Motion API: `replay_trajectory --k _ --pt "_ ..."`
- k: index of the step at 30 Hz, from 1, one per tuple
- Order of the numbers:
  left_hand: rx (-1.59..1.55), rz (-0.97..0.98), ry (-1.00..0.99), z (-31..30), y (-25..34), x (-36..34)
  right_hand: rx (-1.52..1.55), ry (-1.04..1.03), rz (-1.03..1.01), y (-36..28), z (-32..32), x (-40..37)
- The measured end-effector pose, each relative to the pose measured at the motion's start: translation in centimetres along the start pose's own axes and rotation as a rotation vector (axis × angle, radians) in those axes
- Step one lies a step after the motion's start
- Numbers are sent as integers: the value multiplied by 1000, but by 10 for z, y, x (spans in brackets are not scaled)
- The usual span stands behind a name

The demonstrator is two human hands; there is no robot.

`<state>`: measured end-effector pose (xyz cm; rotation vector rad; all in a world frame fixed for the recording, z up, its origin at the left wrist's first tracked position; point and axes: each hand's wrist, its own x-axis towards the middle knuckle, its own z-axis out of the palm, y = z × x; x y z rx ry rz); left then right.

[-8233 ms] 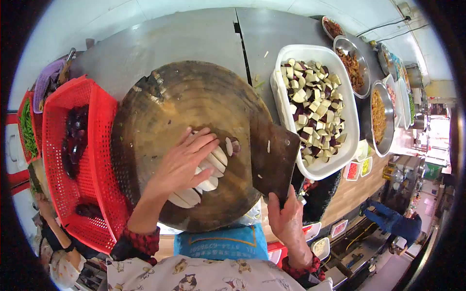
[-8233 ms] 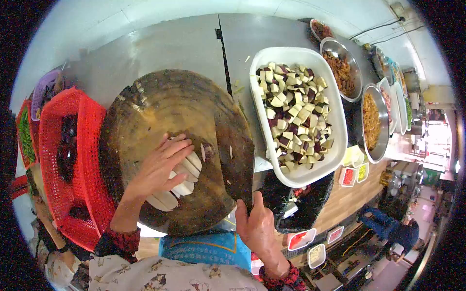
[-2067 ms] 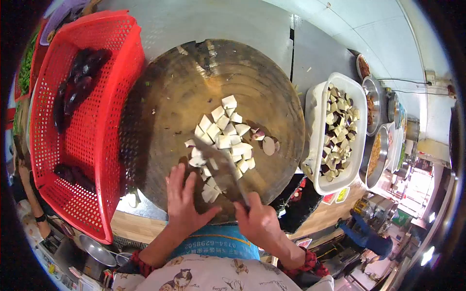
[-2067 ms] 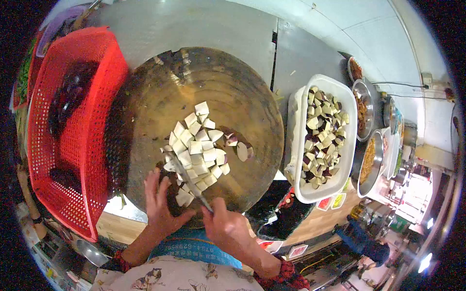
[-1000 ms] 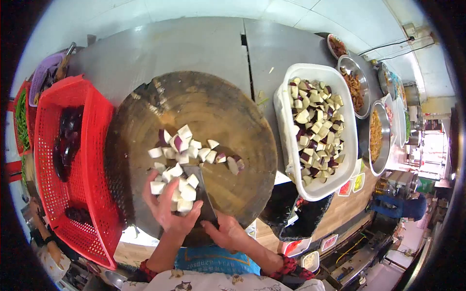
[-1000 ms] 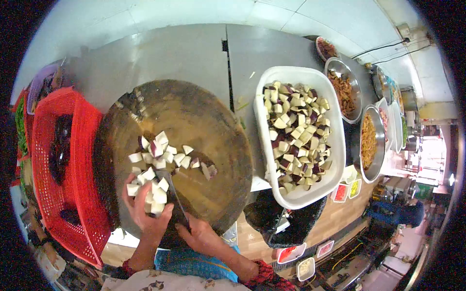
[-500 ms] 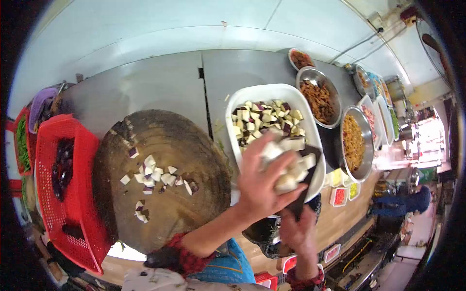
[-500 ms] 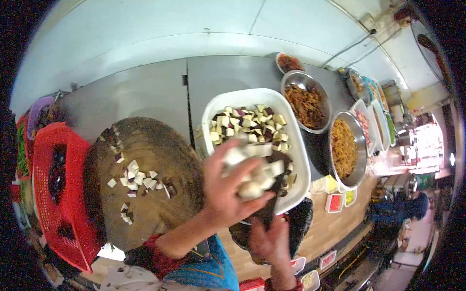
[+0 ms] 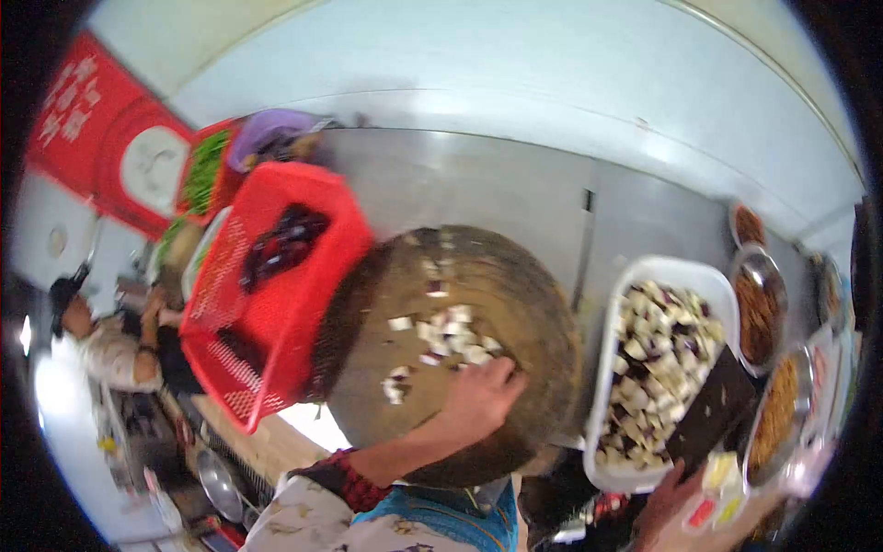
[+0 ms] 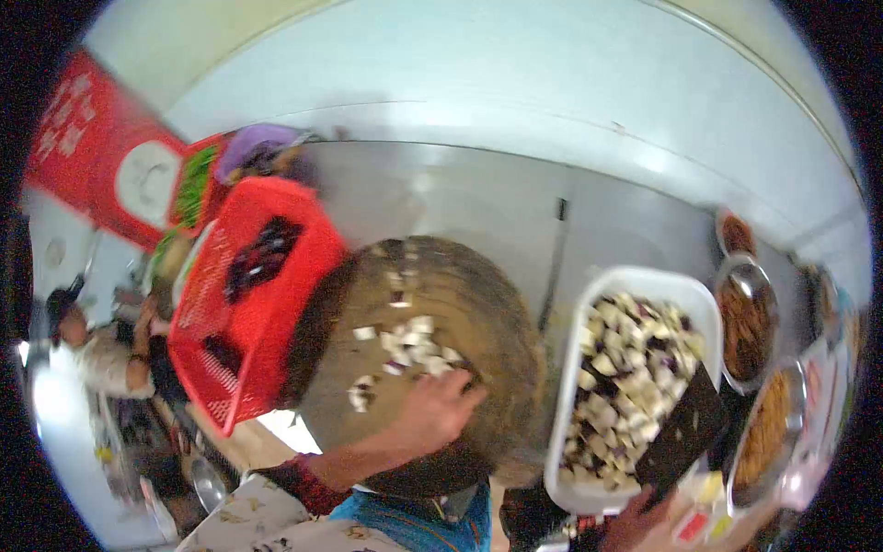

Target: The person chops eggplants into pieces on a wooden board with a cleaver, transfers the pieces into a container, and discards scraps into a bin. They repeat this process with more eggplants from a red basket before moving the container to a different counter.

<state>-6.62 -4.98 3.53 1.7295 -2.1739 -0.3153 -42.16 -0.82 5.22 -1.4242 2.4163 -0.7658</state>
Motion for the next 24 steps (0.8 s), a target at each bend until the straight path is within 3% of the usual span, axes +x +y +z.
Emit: replay_trajectory --k 2,3,4,6,8,9,10,11,12,13,15,16,18,20,21,22,23,24 --pt "-20 12 8 -4 -5 -4 -187 -78 -84 -17 -13 5" --pt "-131 3 62 -12 2 -1 166 -65 11 -56 -18 -4" --pt "-250 11 111 -20 7 1 41 -30 7 -81 -24 -8" --pt "-404 -42 125 -23 27 -8 -106 -2 -205 -70 -32 -6" --pt "-619 -53 103 -18 57 -13 -76 -178 -40 -58 -39 2" --pt "-827 -104 -25 -17 72 -18 -124 -155 68 -50 -34 3" --pt "-1044 -138 -194 -10 88 -22 -253 77 -29 -47 -30 -4" --pt "-1054 -114 -249 -2 104 -23 -424 303 -271 -29 -34 -3" --pt "-1072 -92 -325 7 122 -25 -355 261 -173 -43 -52 -4" --pt "-1157 -138 -435 20 138 -30 -275 370 -275 -45 -63 -1" --pt "-1270 -211 -646 40 178 -33 246 220 -108 -31 -86 -5" --pt "-1315 -244 -715 42 193 -31 359 242 -62 -41 -97 -8" --pt "-1305 -42 -831 62 221 -39 332 227 97 -50 -123 -13" --pt "-885 329 -521 76 231 -59 268 270 122 -42 -131 -18" --pt "-872 324 -515 71 228 -57 225 291 136 -37 -131 -23" --pt "-875 400 -546 58 219 -52 374 284 153 -26 -129 -30" --pt "-847 457 -560 44 202 -46 1124 98 356 1 -130 -39" --pt "-867 427 -348 28 186 -39 672 248 173 -17 -114 -42"
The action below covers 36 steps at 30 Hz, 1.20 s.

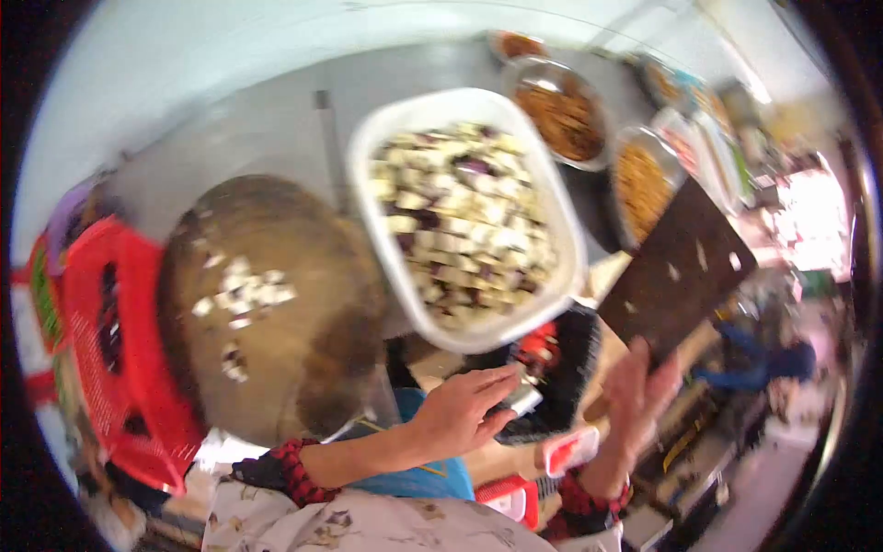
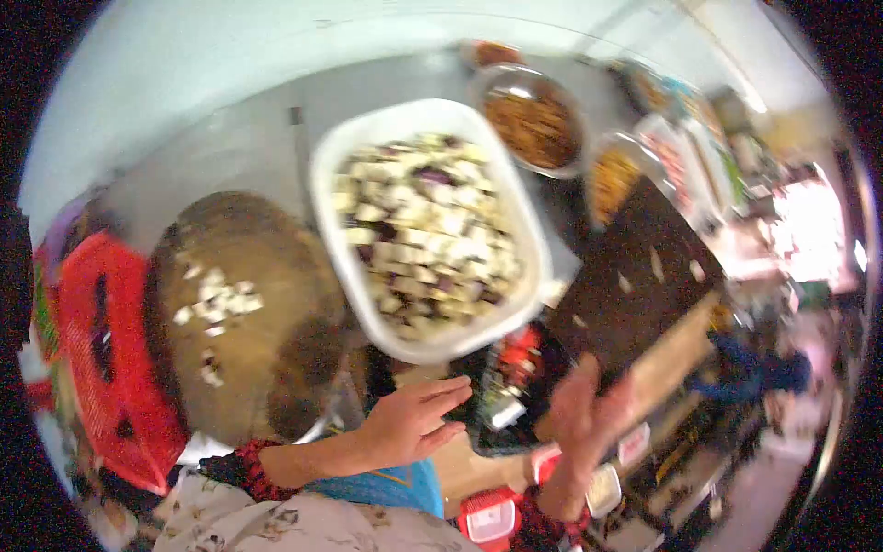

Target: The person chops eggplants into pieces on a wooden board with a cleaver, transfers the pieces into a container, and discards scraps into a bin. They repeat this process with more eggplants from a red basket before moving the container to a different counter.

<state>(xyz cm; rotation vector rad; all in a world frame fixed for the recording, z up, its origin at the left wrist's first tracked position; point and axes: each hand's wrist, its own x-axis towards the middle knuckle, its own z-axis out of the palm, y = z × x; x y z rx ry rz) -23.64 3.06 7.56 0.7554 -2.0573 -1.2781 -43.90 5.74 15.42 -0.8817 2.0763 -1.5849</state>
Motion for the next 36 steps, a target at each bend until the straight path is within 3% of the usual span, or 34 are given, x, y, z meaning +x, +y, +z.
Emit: replay_trajectory --k 2,3,4,5,6,7,8,10,11,13,16,22,24,28,33,36 --pt "76 -49 259 -56 -9 -22 205 -3 293 3 11 -22" --pt "230 -37 420 -84 -18 -36 230 -245 337 3 17 -28" --pt "392 -49 532 -114 -29 -54 275 -254 481 4 32 -44" --pt "561 -152 620 -138 -39 -81 316 -302 499 13 46 -62" --pt "679 -253 690 -161 -52 -106 184 -578 616 14 57 -70" --pt "784 -353 759 -182 -64 -131 276 -731 654 22 72 -88" --pt "804 -470 738 -200 -71 -154 303 -860 748 27 92 -103" --pt "865 -599 748 -217 -86 -189 66 -990 661 22 135 -125" --pt "851 -595 758 -214 -88 -198 134 -932 714 21 152 -136" --pt "801 -794 470 -202 -90 -215 120 -906 695 44 176 -144" --pt "921 -847 406 -193 -109 -204 89 -889 688 46 205 -150" --pt "803 -650 587 -237 -152 -136 -36 -887 612 38 264 -164" --pt "694 -441 635 -244 -159 -122 -132 -1010 554 44 283 -164" --pt "470 -342 704 -244 -150 -110 -131 -1157 445 35 313 -165" --pt "241 -257 916 -210 -154 -96 -119 -1181 460 37 308 -167" --pt "131 -219 933 -190 -133 -71 -199 -1094 370 13 277 -148"
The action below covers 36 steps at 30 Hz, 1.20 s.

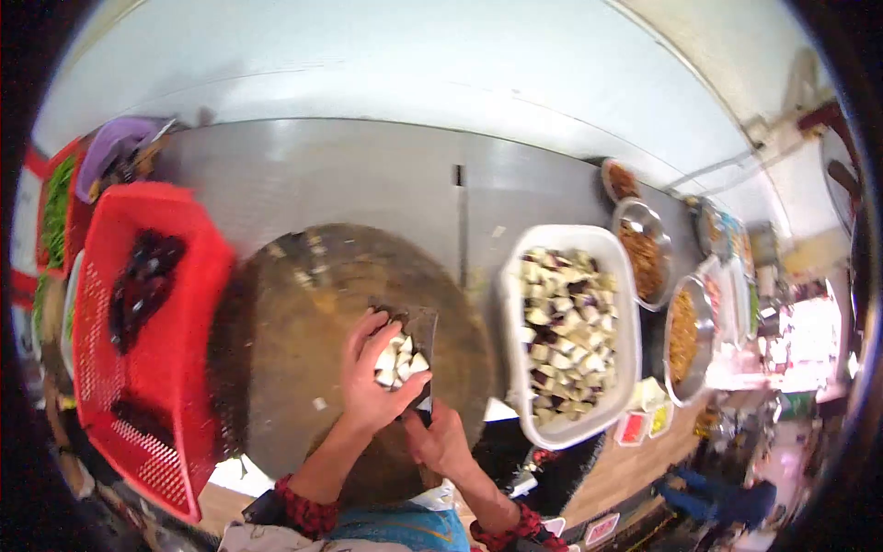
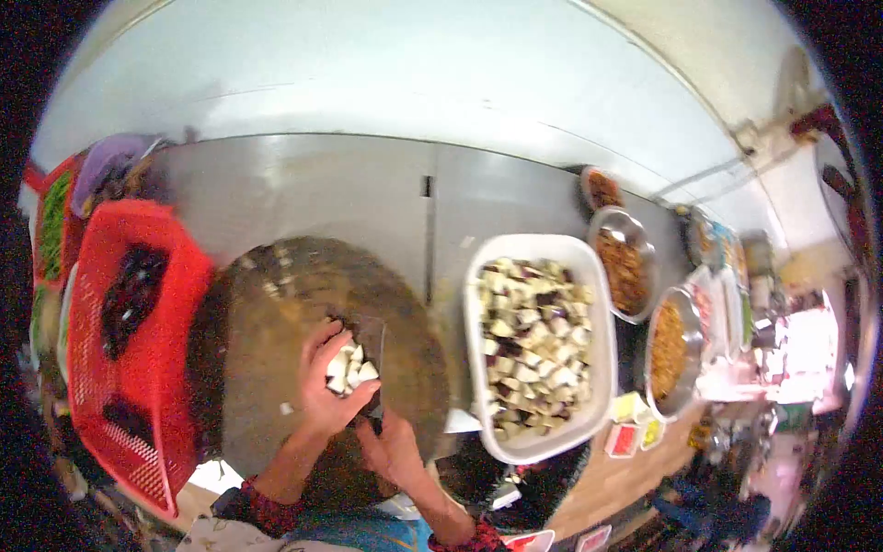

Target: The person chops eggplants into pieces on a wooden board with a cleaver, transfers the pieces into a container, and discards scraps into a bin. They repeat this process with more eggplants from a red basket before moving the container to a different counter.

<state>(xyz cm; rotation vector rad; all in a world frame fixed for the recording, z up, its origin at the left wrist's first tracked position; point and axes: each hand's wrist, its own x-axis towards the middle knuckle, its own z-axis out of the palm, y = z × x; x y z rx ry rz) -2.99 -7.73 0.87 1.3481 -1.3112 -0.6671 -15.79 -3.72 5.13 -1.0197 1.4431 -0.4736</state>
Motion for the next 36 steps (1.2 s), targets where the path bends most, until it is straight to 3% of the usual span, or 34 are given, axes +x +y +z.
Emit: replay_trajectory --k 2,3,4,6,8,10,13,14,15,19,20,21,22,23,24,25,27,28,30,31,33,34,36 --pt "-34 82 -42 29 31 11 37 56 57 -11 -30 -23" --pt "-89 168 -45 47 47 16 -17 117 -27 -11 -46 -35" --pt "-138 254 -42 66 61 20 -148 302 -343 -10 -61 -41" --pt "-258 333 -71 110 88 24 -81 431 71 -31 -92 -65" --pt "-342 306 -129 151 106 25 -253 671 -119 -9 -127 -78" --pt "-206 241 -165 182 111 23 -558 868 -212 -13 -159 -88" --pt "-298 95 -102 168 110 18 -594 982 -167 -10 -192 -100" --pt "-205 171 -72 149 105 20 -597 1037 -201 -4 -199 -103" --pt "-117 133 -55 124 108 20 -501 1025 -174 3 -205 -107" --pt "727 106 -64 21 61 -9 -237 958 -236 51 -222 -103" --pt "871 94 -101 -3 54 -19 -153 919 -41 54 -218 -105" --pt "909 -64 -51 -15 52 -32 -144 883 -82 70 -217 -100" --pt "1017 -52 -84 -53 -5 -56 -133 865 -36 75 -211 -96" --pt "1010 -137 -66 -56 3 -63 -224 825 -149 60 -209 -102" --pt "165 -498 -209 -65 43 -68 -214 779 -116 55 -204 -102" --pt "1102 -343 -380 -63 39 -72 -189 729 -211 67 -200 -95" --pt "1039 -104 -387 -73 10 -90 -178 679 -184 54 -192 -94" --pt "1011 -67 -412 -62 12 -83 -146 730 -317 58 -186 -88" --pt "905 -221 -306 -45 23 -76 -137 698 -300 55 -183 -90" --pt "893 -200 -319 -37 27 -72 -135 724 -298 52 -185 -95" --pt "1167 13 -554 -17 37 -66 -116 698 -318 45 -188 -100" --pt "1171 18 -537 -11 49 -65 -113 697 -336 47 -192 -101" --pt "860 -88 -450 -14 75 -64 -118 768 -343 53 -193 -102"
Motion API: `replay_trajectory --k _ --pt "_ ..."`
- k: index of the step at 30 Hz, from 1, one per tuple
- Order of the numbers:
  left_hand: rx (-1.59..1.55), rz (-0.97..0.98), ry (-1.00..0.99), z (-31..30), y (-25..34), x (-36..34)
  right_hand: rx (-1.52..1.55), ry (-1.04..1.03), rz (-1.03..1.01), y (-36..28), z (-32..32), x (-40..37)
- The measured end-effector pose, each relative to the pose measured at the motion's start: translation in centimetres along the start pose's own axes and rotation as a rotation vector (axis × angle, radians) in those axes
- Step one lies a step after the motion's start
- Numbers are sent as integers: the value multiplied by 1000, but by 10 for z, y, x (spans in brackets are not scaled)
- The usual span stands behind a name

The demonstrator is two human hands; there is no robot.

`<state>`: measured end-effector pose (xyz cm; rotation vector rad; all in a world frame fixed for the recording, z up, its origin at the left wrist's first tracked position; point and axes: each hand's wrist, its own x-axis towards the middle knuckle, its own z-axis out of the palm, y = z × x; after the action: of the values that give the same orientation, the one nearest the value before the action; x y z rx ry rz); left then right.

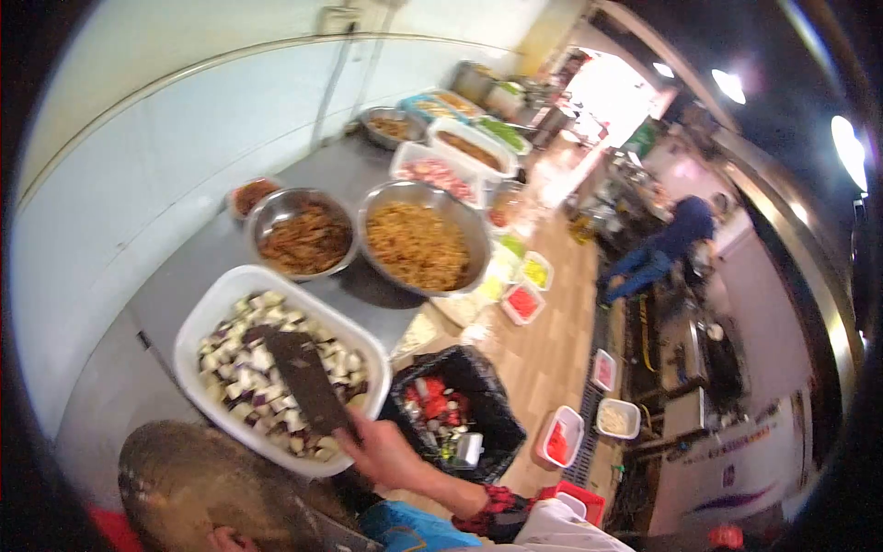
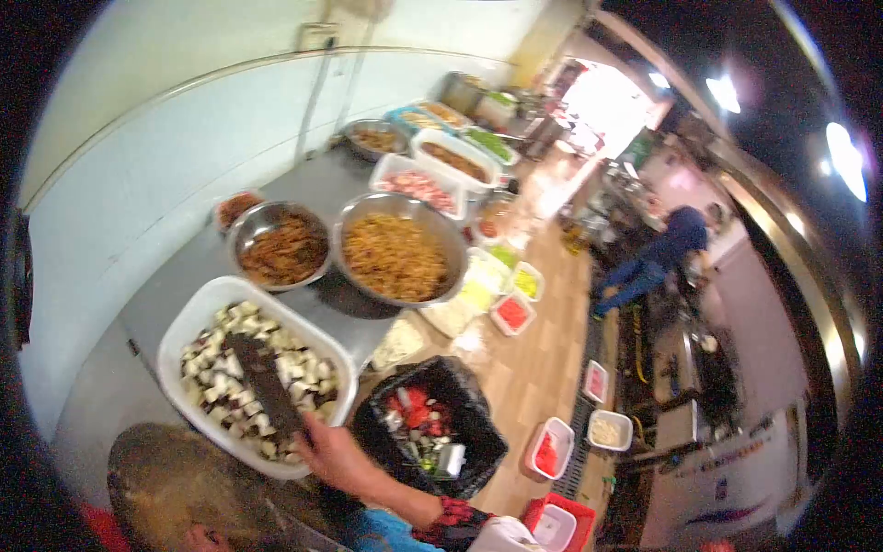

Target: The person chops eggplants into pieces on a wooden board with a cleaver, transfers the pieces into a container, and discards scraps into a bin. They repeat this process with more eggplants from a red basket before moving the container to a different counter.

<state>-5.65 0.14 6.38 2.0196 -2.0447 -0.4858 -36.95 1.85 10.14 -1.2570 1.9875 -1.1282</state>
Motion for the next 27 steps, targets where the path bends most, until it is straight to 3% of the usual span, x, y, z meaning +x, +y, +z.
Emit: replay_trajectory --k 2,4,5,6,7,10,12,13,14,16,17,18,19,21,23,24,26,27 --pt "-142 -323 -230 -3 -1 1 -7 23 44 -4 -10 -5" --pt "-128 -226 -136 44 -55 8 -32 110 -41 -2 -9 -6" --pt "-239 -63 62 39 -37 11 87 56 122 -3 -11 -9" --pt "-306 -88 25 31 -20 18 184 3 298 -4 -11 -11" --pt "-262 -117 -16 31 -10 28 299 59 243 -2 -7 -12" --pt "-857 6 96 38 43 54 452 169 221 -19 1 -12" --pt "-1119 142 -213 23 79 62 435 227 116 -29 5 -9" --pt "-1104 288 -332 2 92 64 380 223 131 -25 4 -9" --pt "-920 543 -112 -7 95 63 324 213 143 -24 10 -7" --pt "-748 602 -67 -33 80 56 327 117 125 -58 31 -10" --pt "-709 554 -8 -51 62 53 327 15 195 -64 38 -11" --pt "-673 513 42 -66 44 53 410 75 177 -68 62 -15" --pt "-652 472 71 -80 20 51 383 -53 184 -66 76 -20" --pt "-481 271 268 -118 -40 41 401 -370 118 -51 94 -27" --pt "-299 65 344 -151 -118 32 409 -461 204 -51 123 -44" --pt "-299 -202 337 -170 -154 25 402 -524 206 -58 136 -54" --pt "32 -194 476 -181 -259 -1 345 -559 277 -54 153 -64" --pt "148 -232 335 -191 -304 -26 312 -635 253 -58 158 -69"
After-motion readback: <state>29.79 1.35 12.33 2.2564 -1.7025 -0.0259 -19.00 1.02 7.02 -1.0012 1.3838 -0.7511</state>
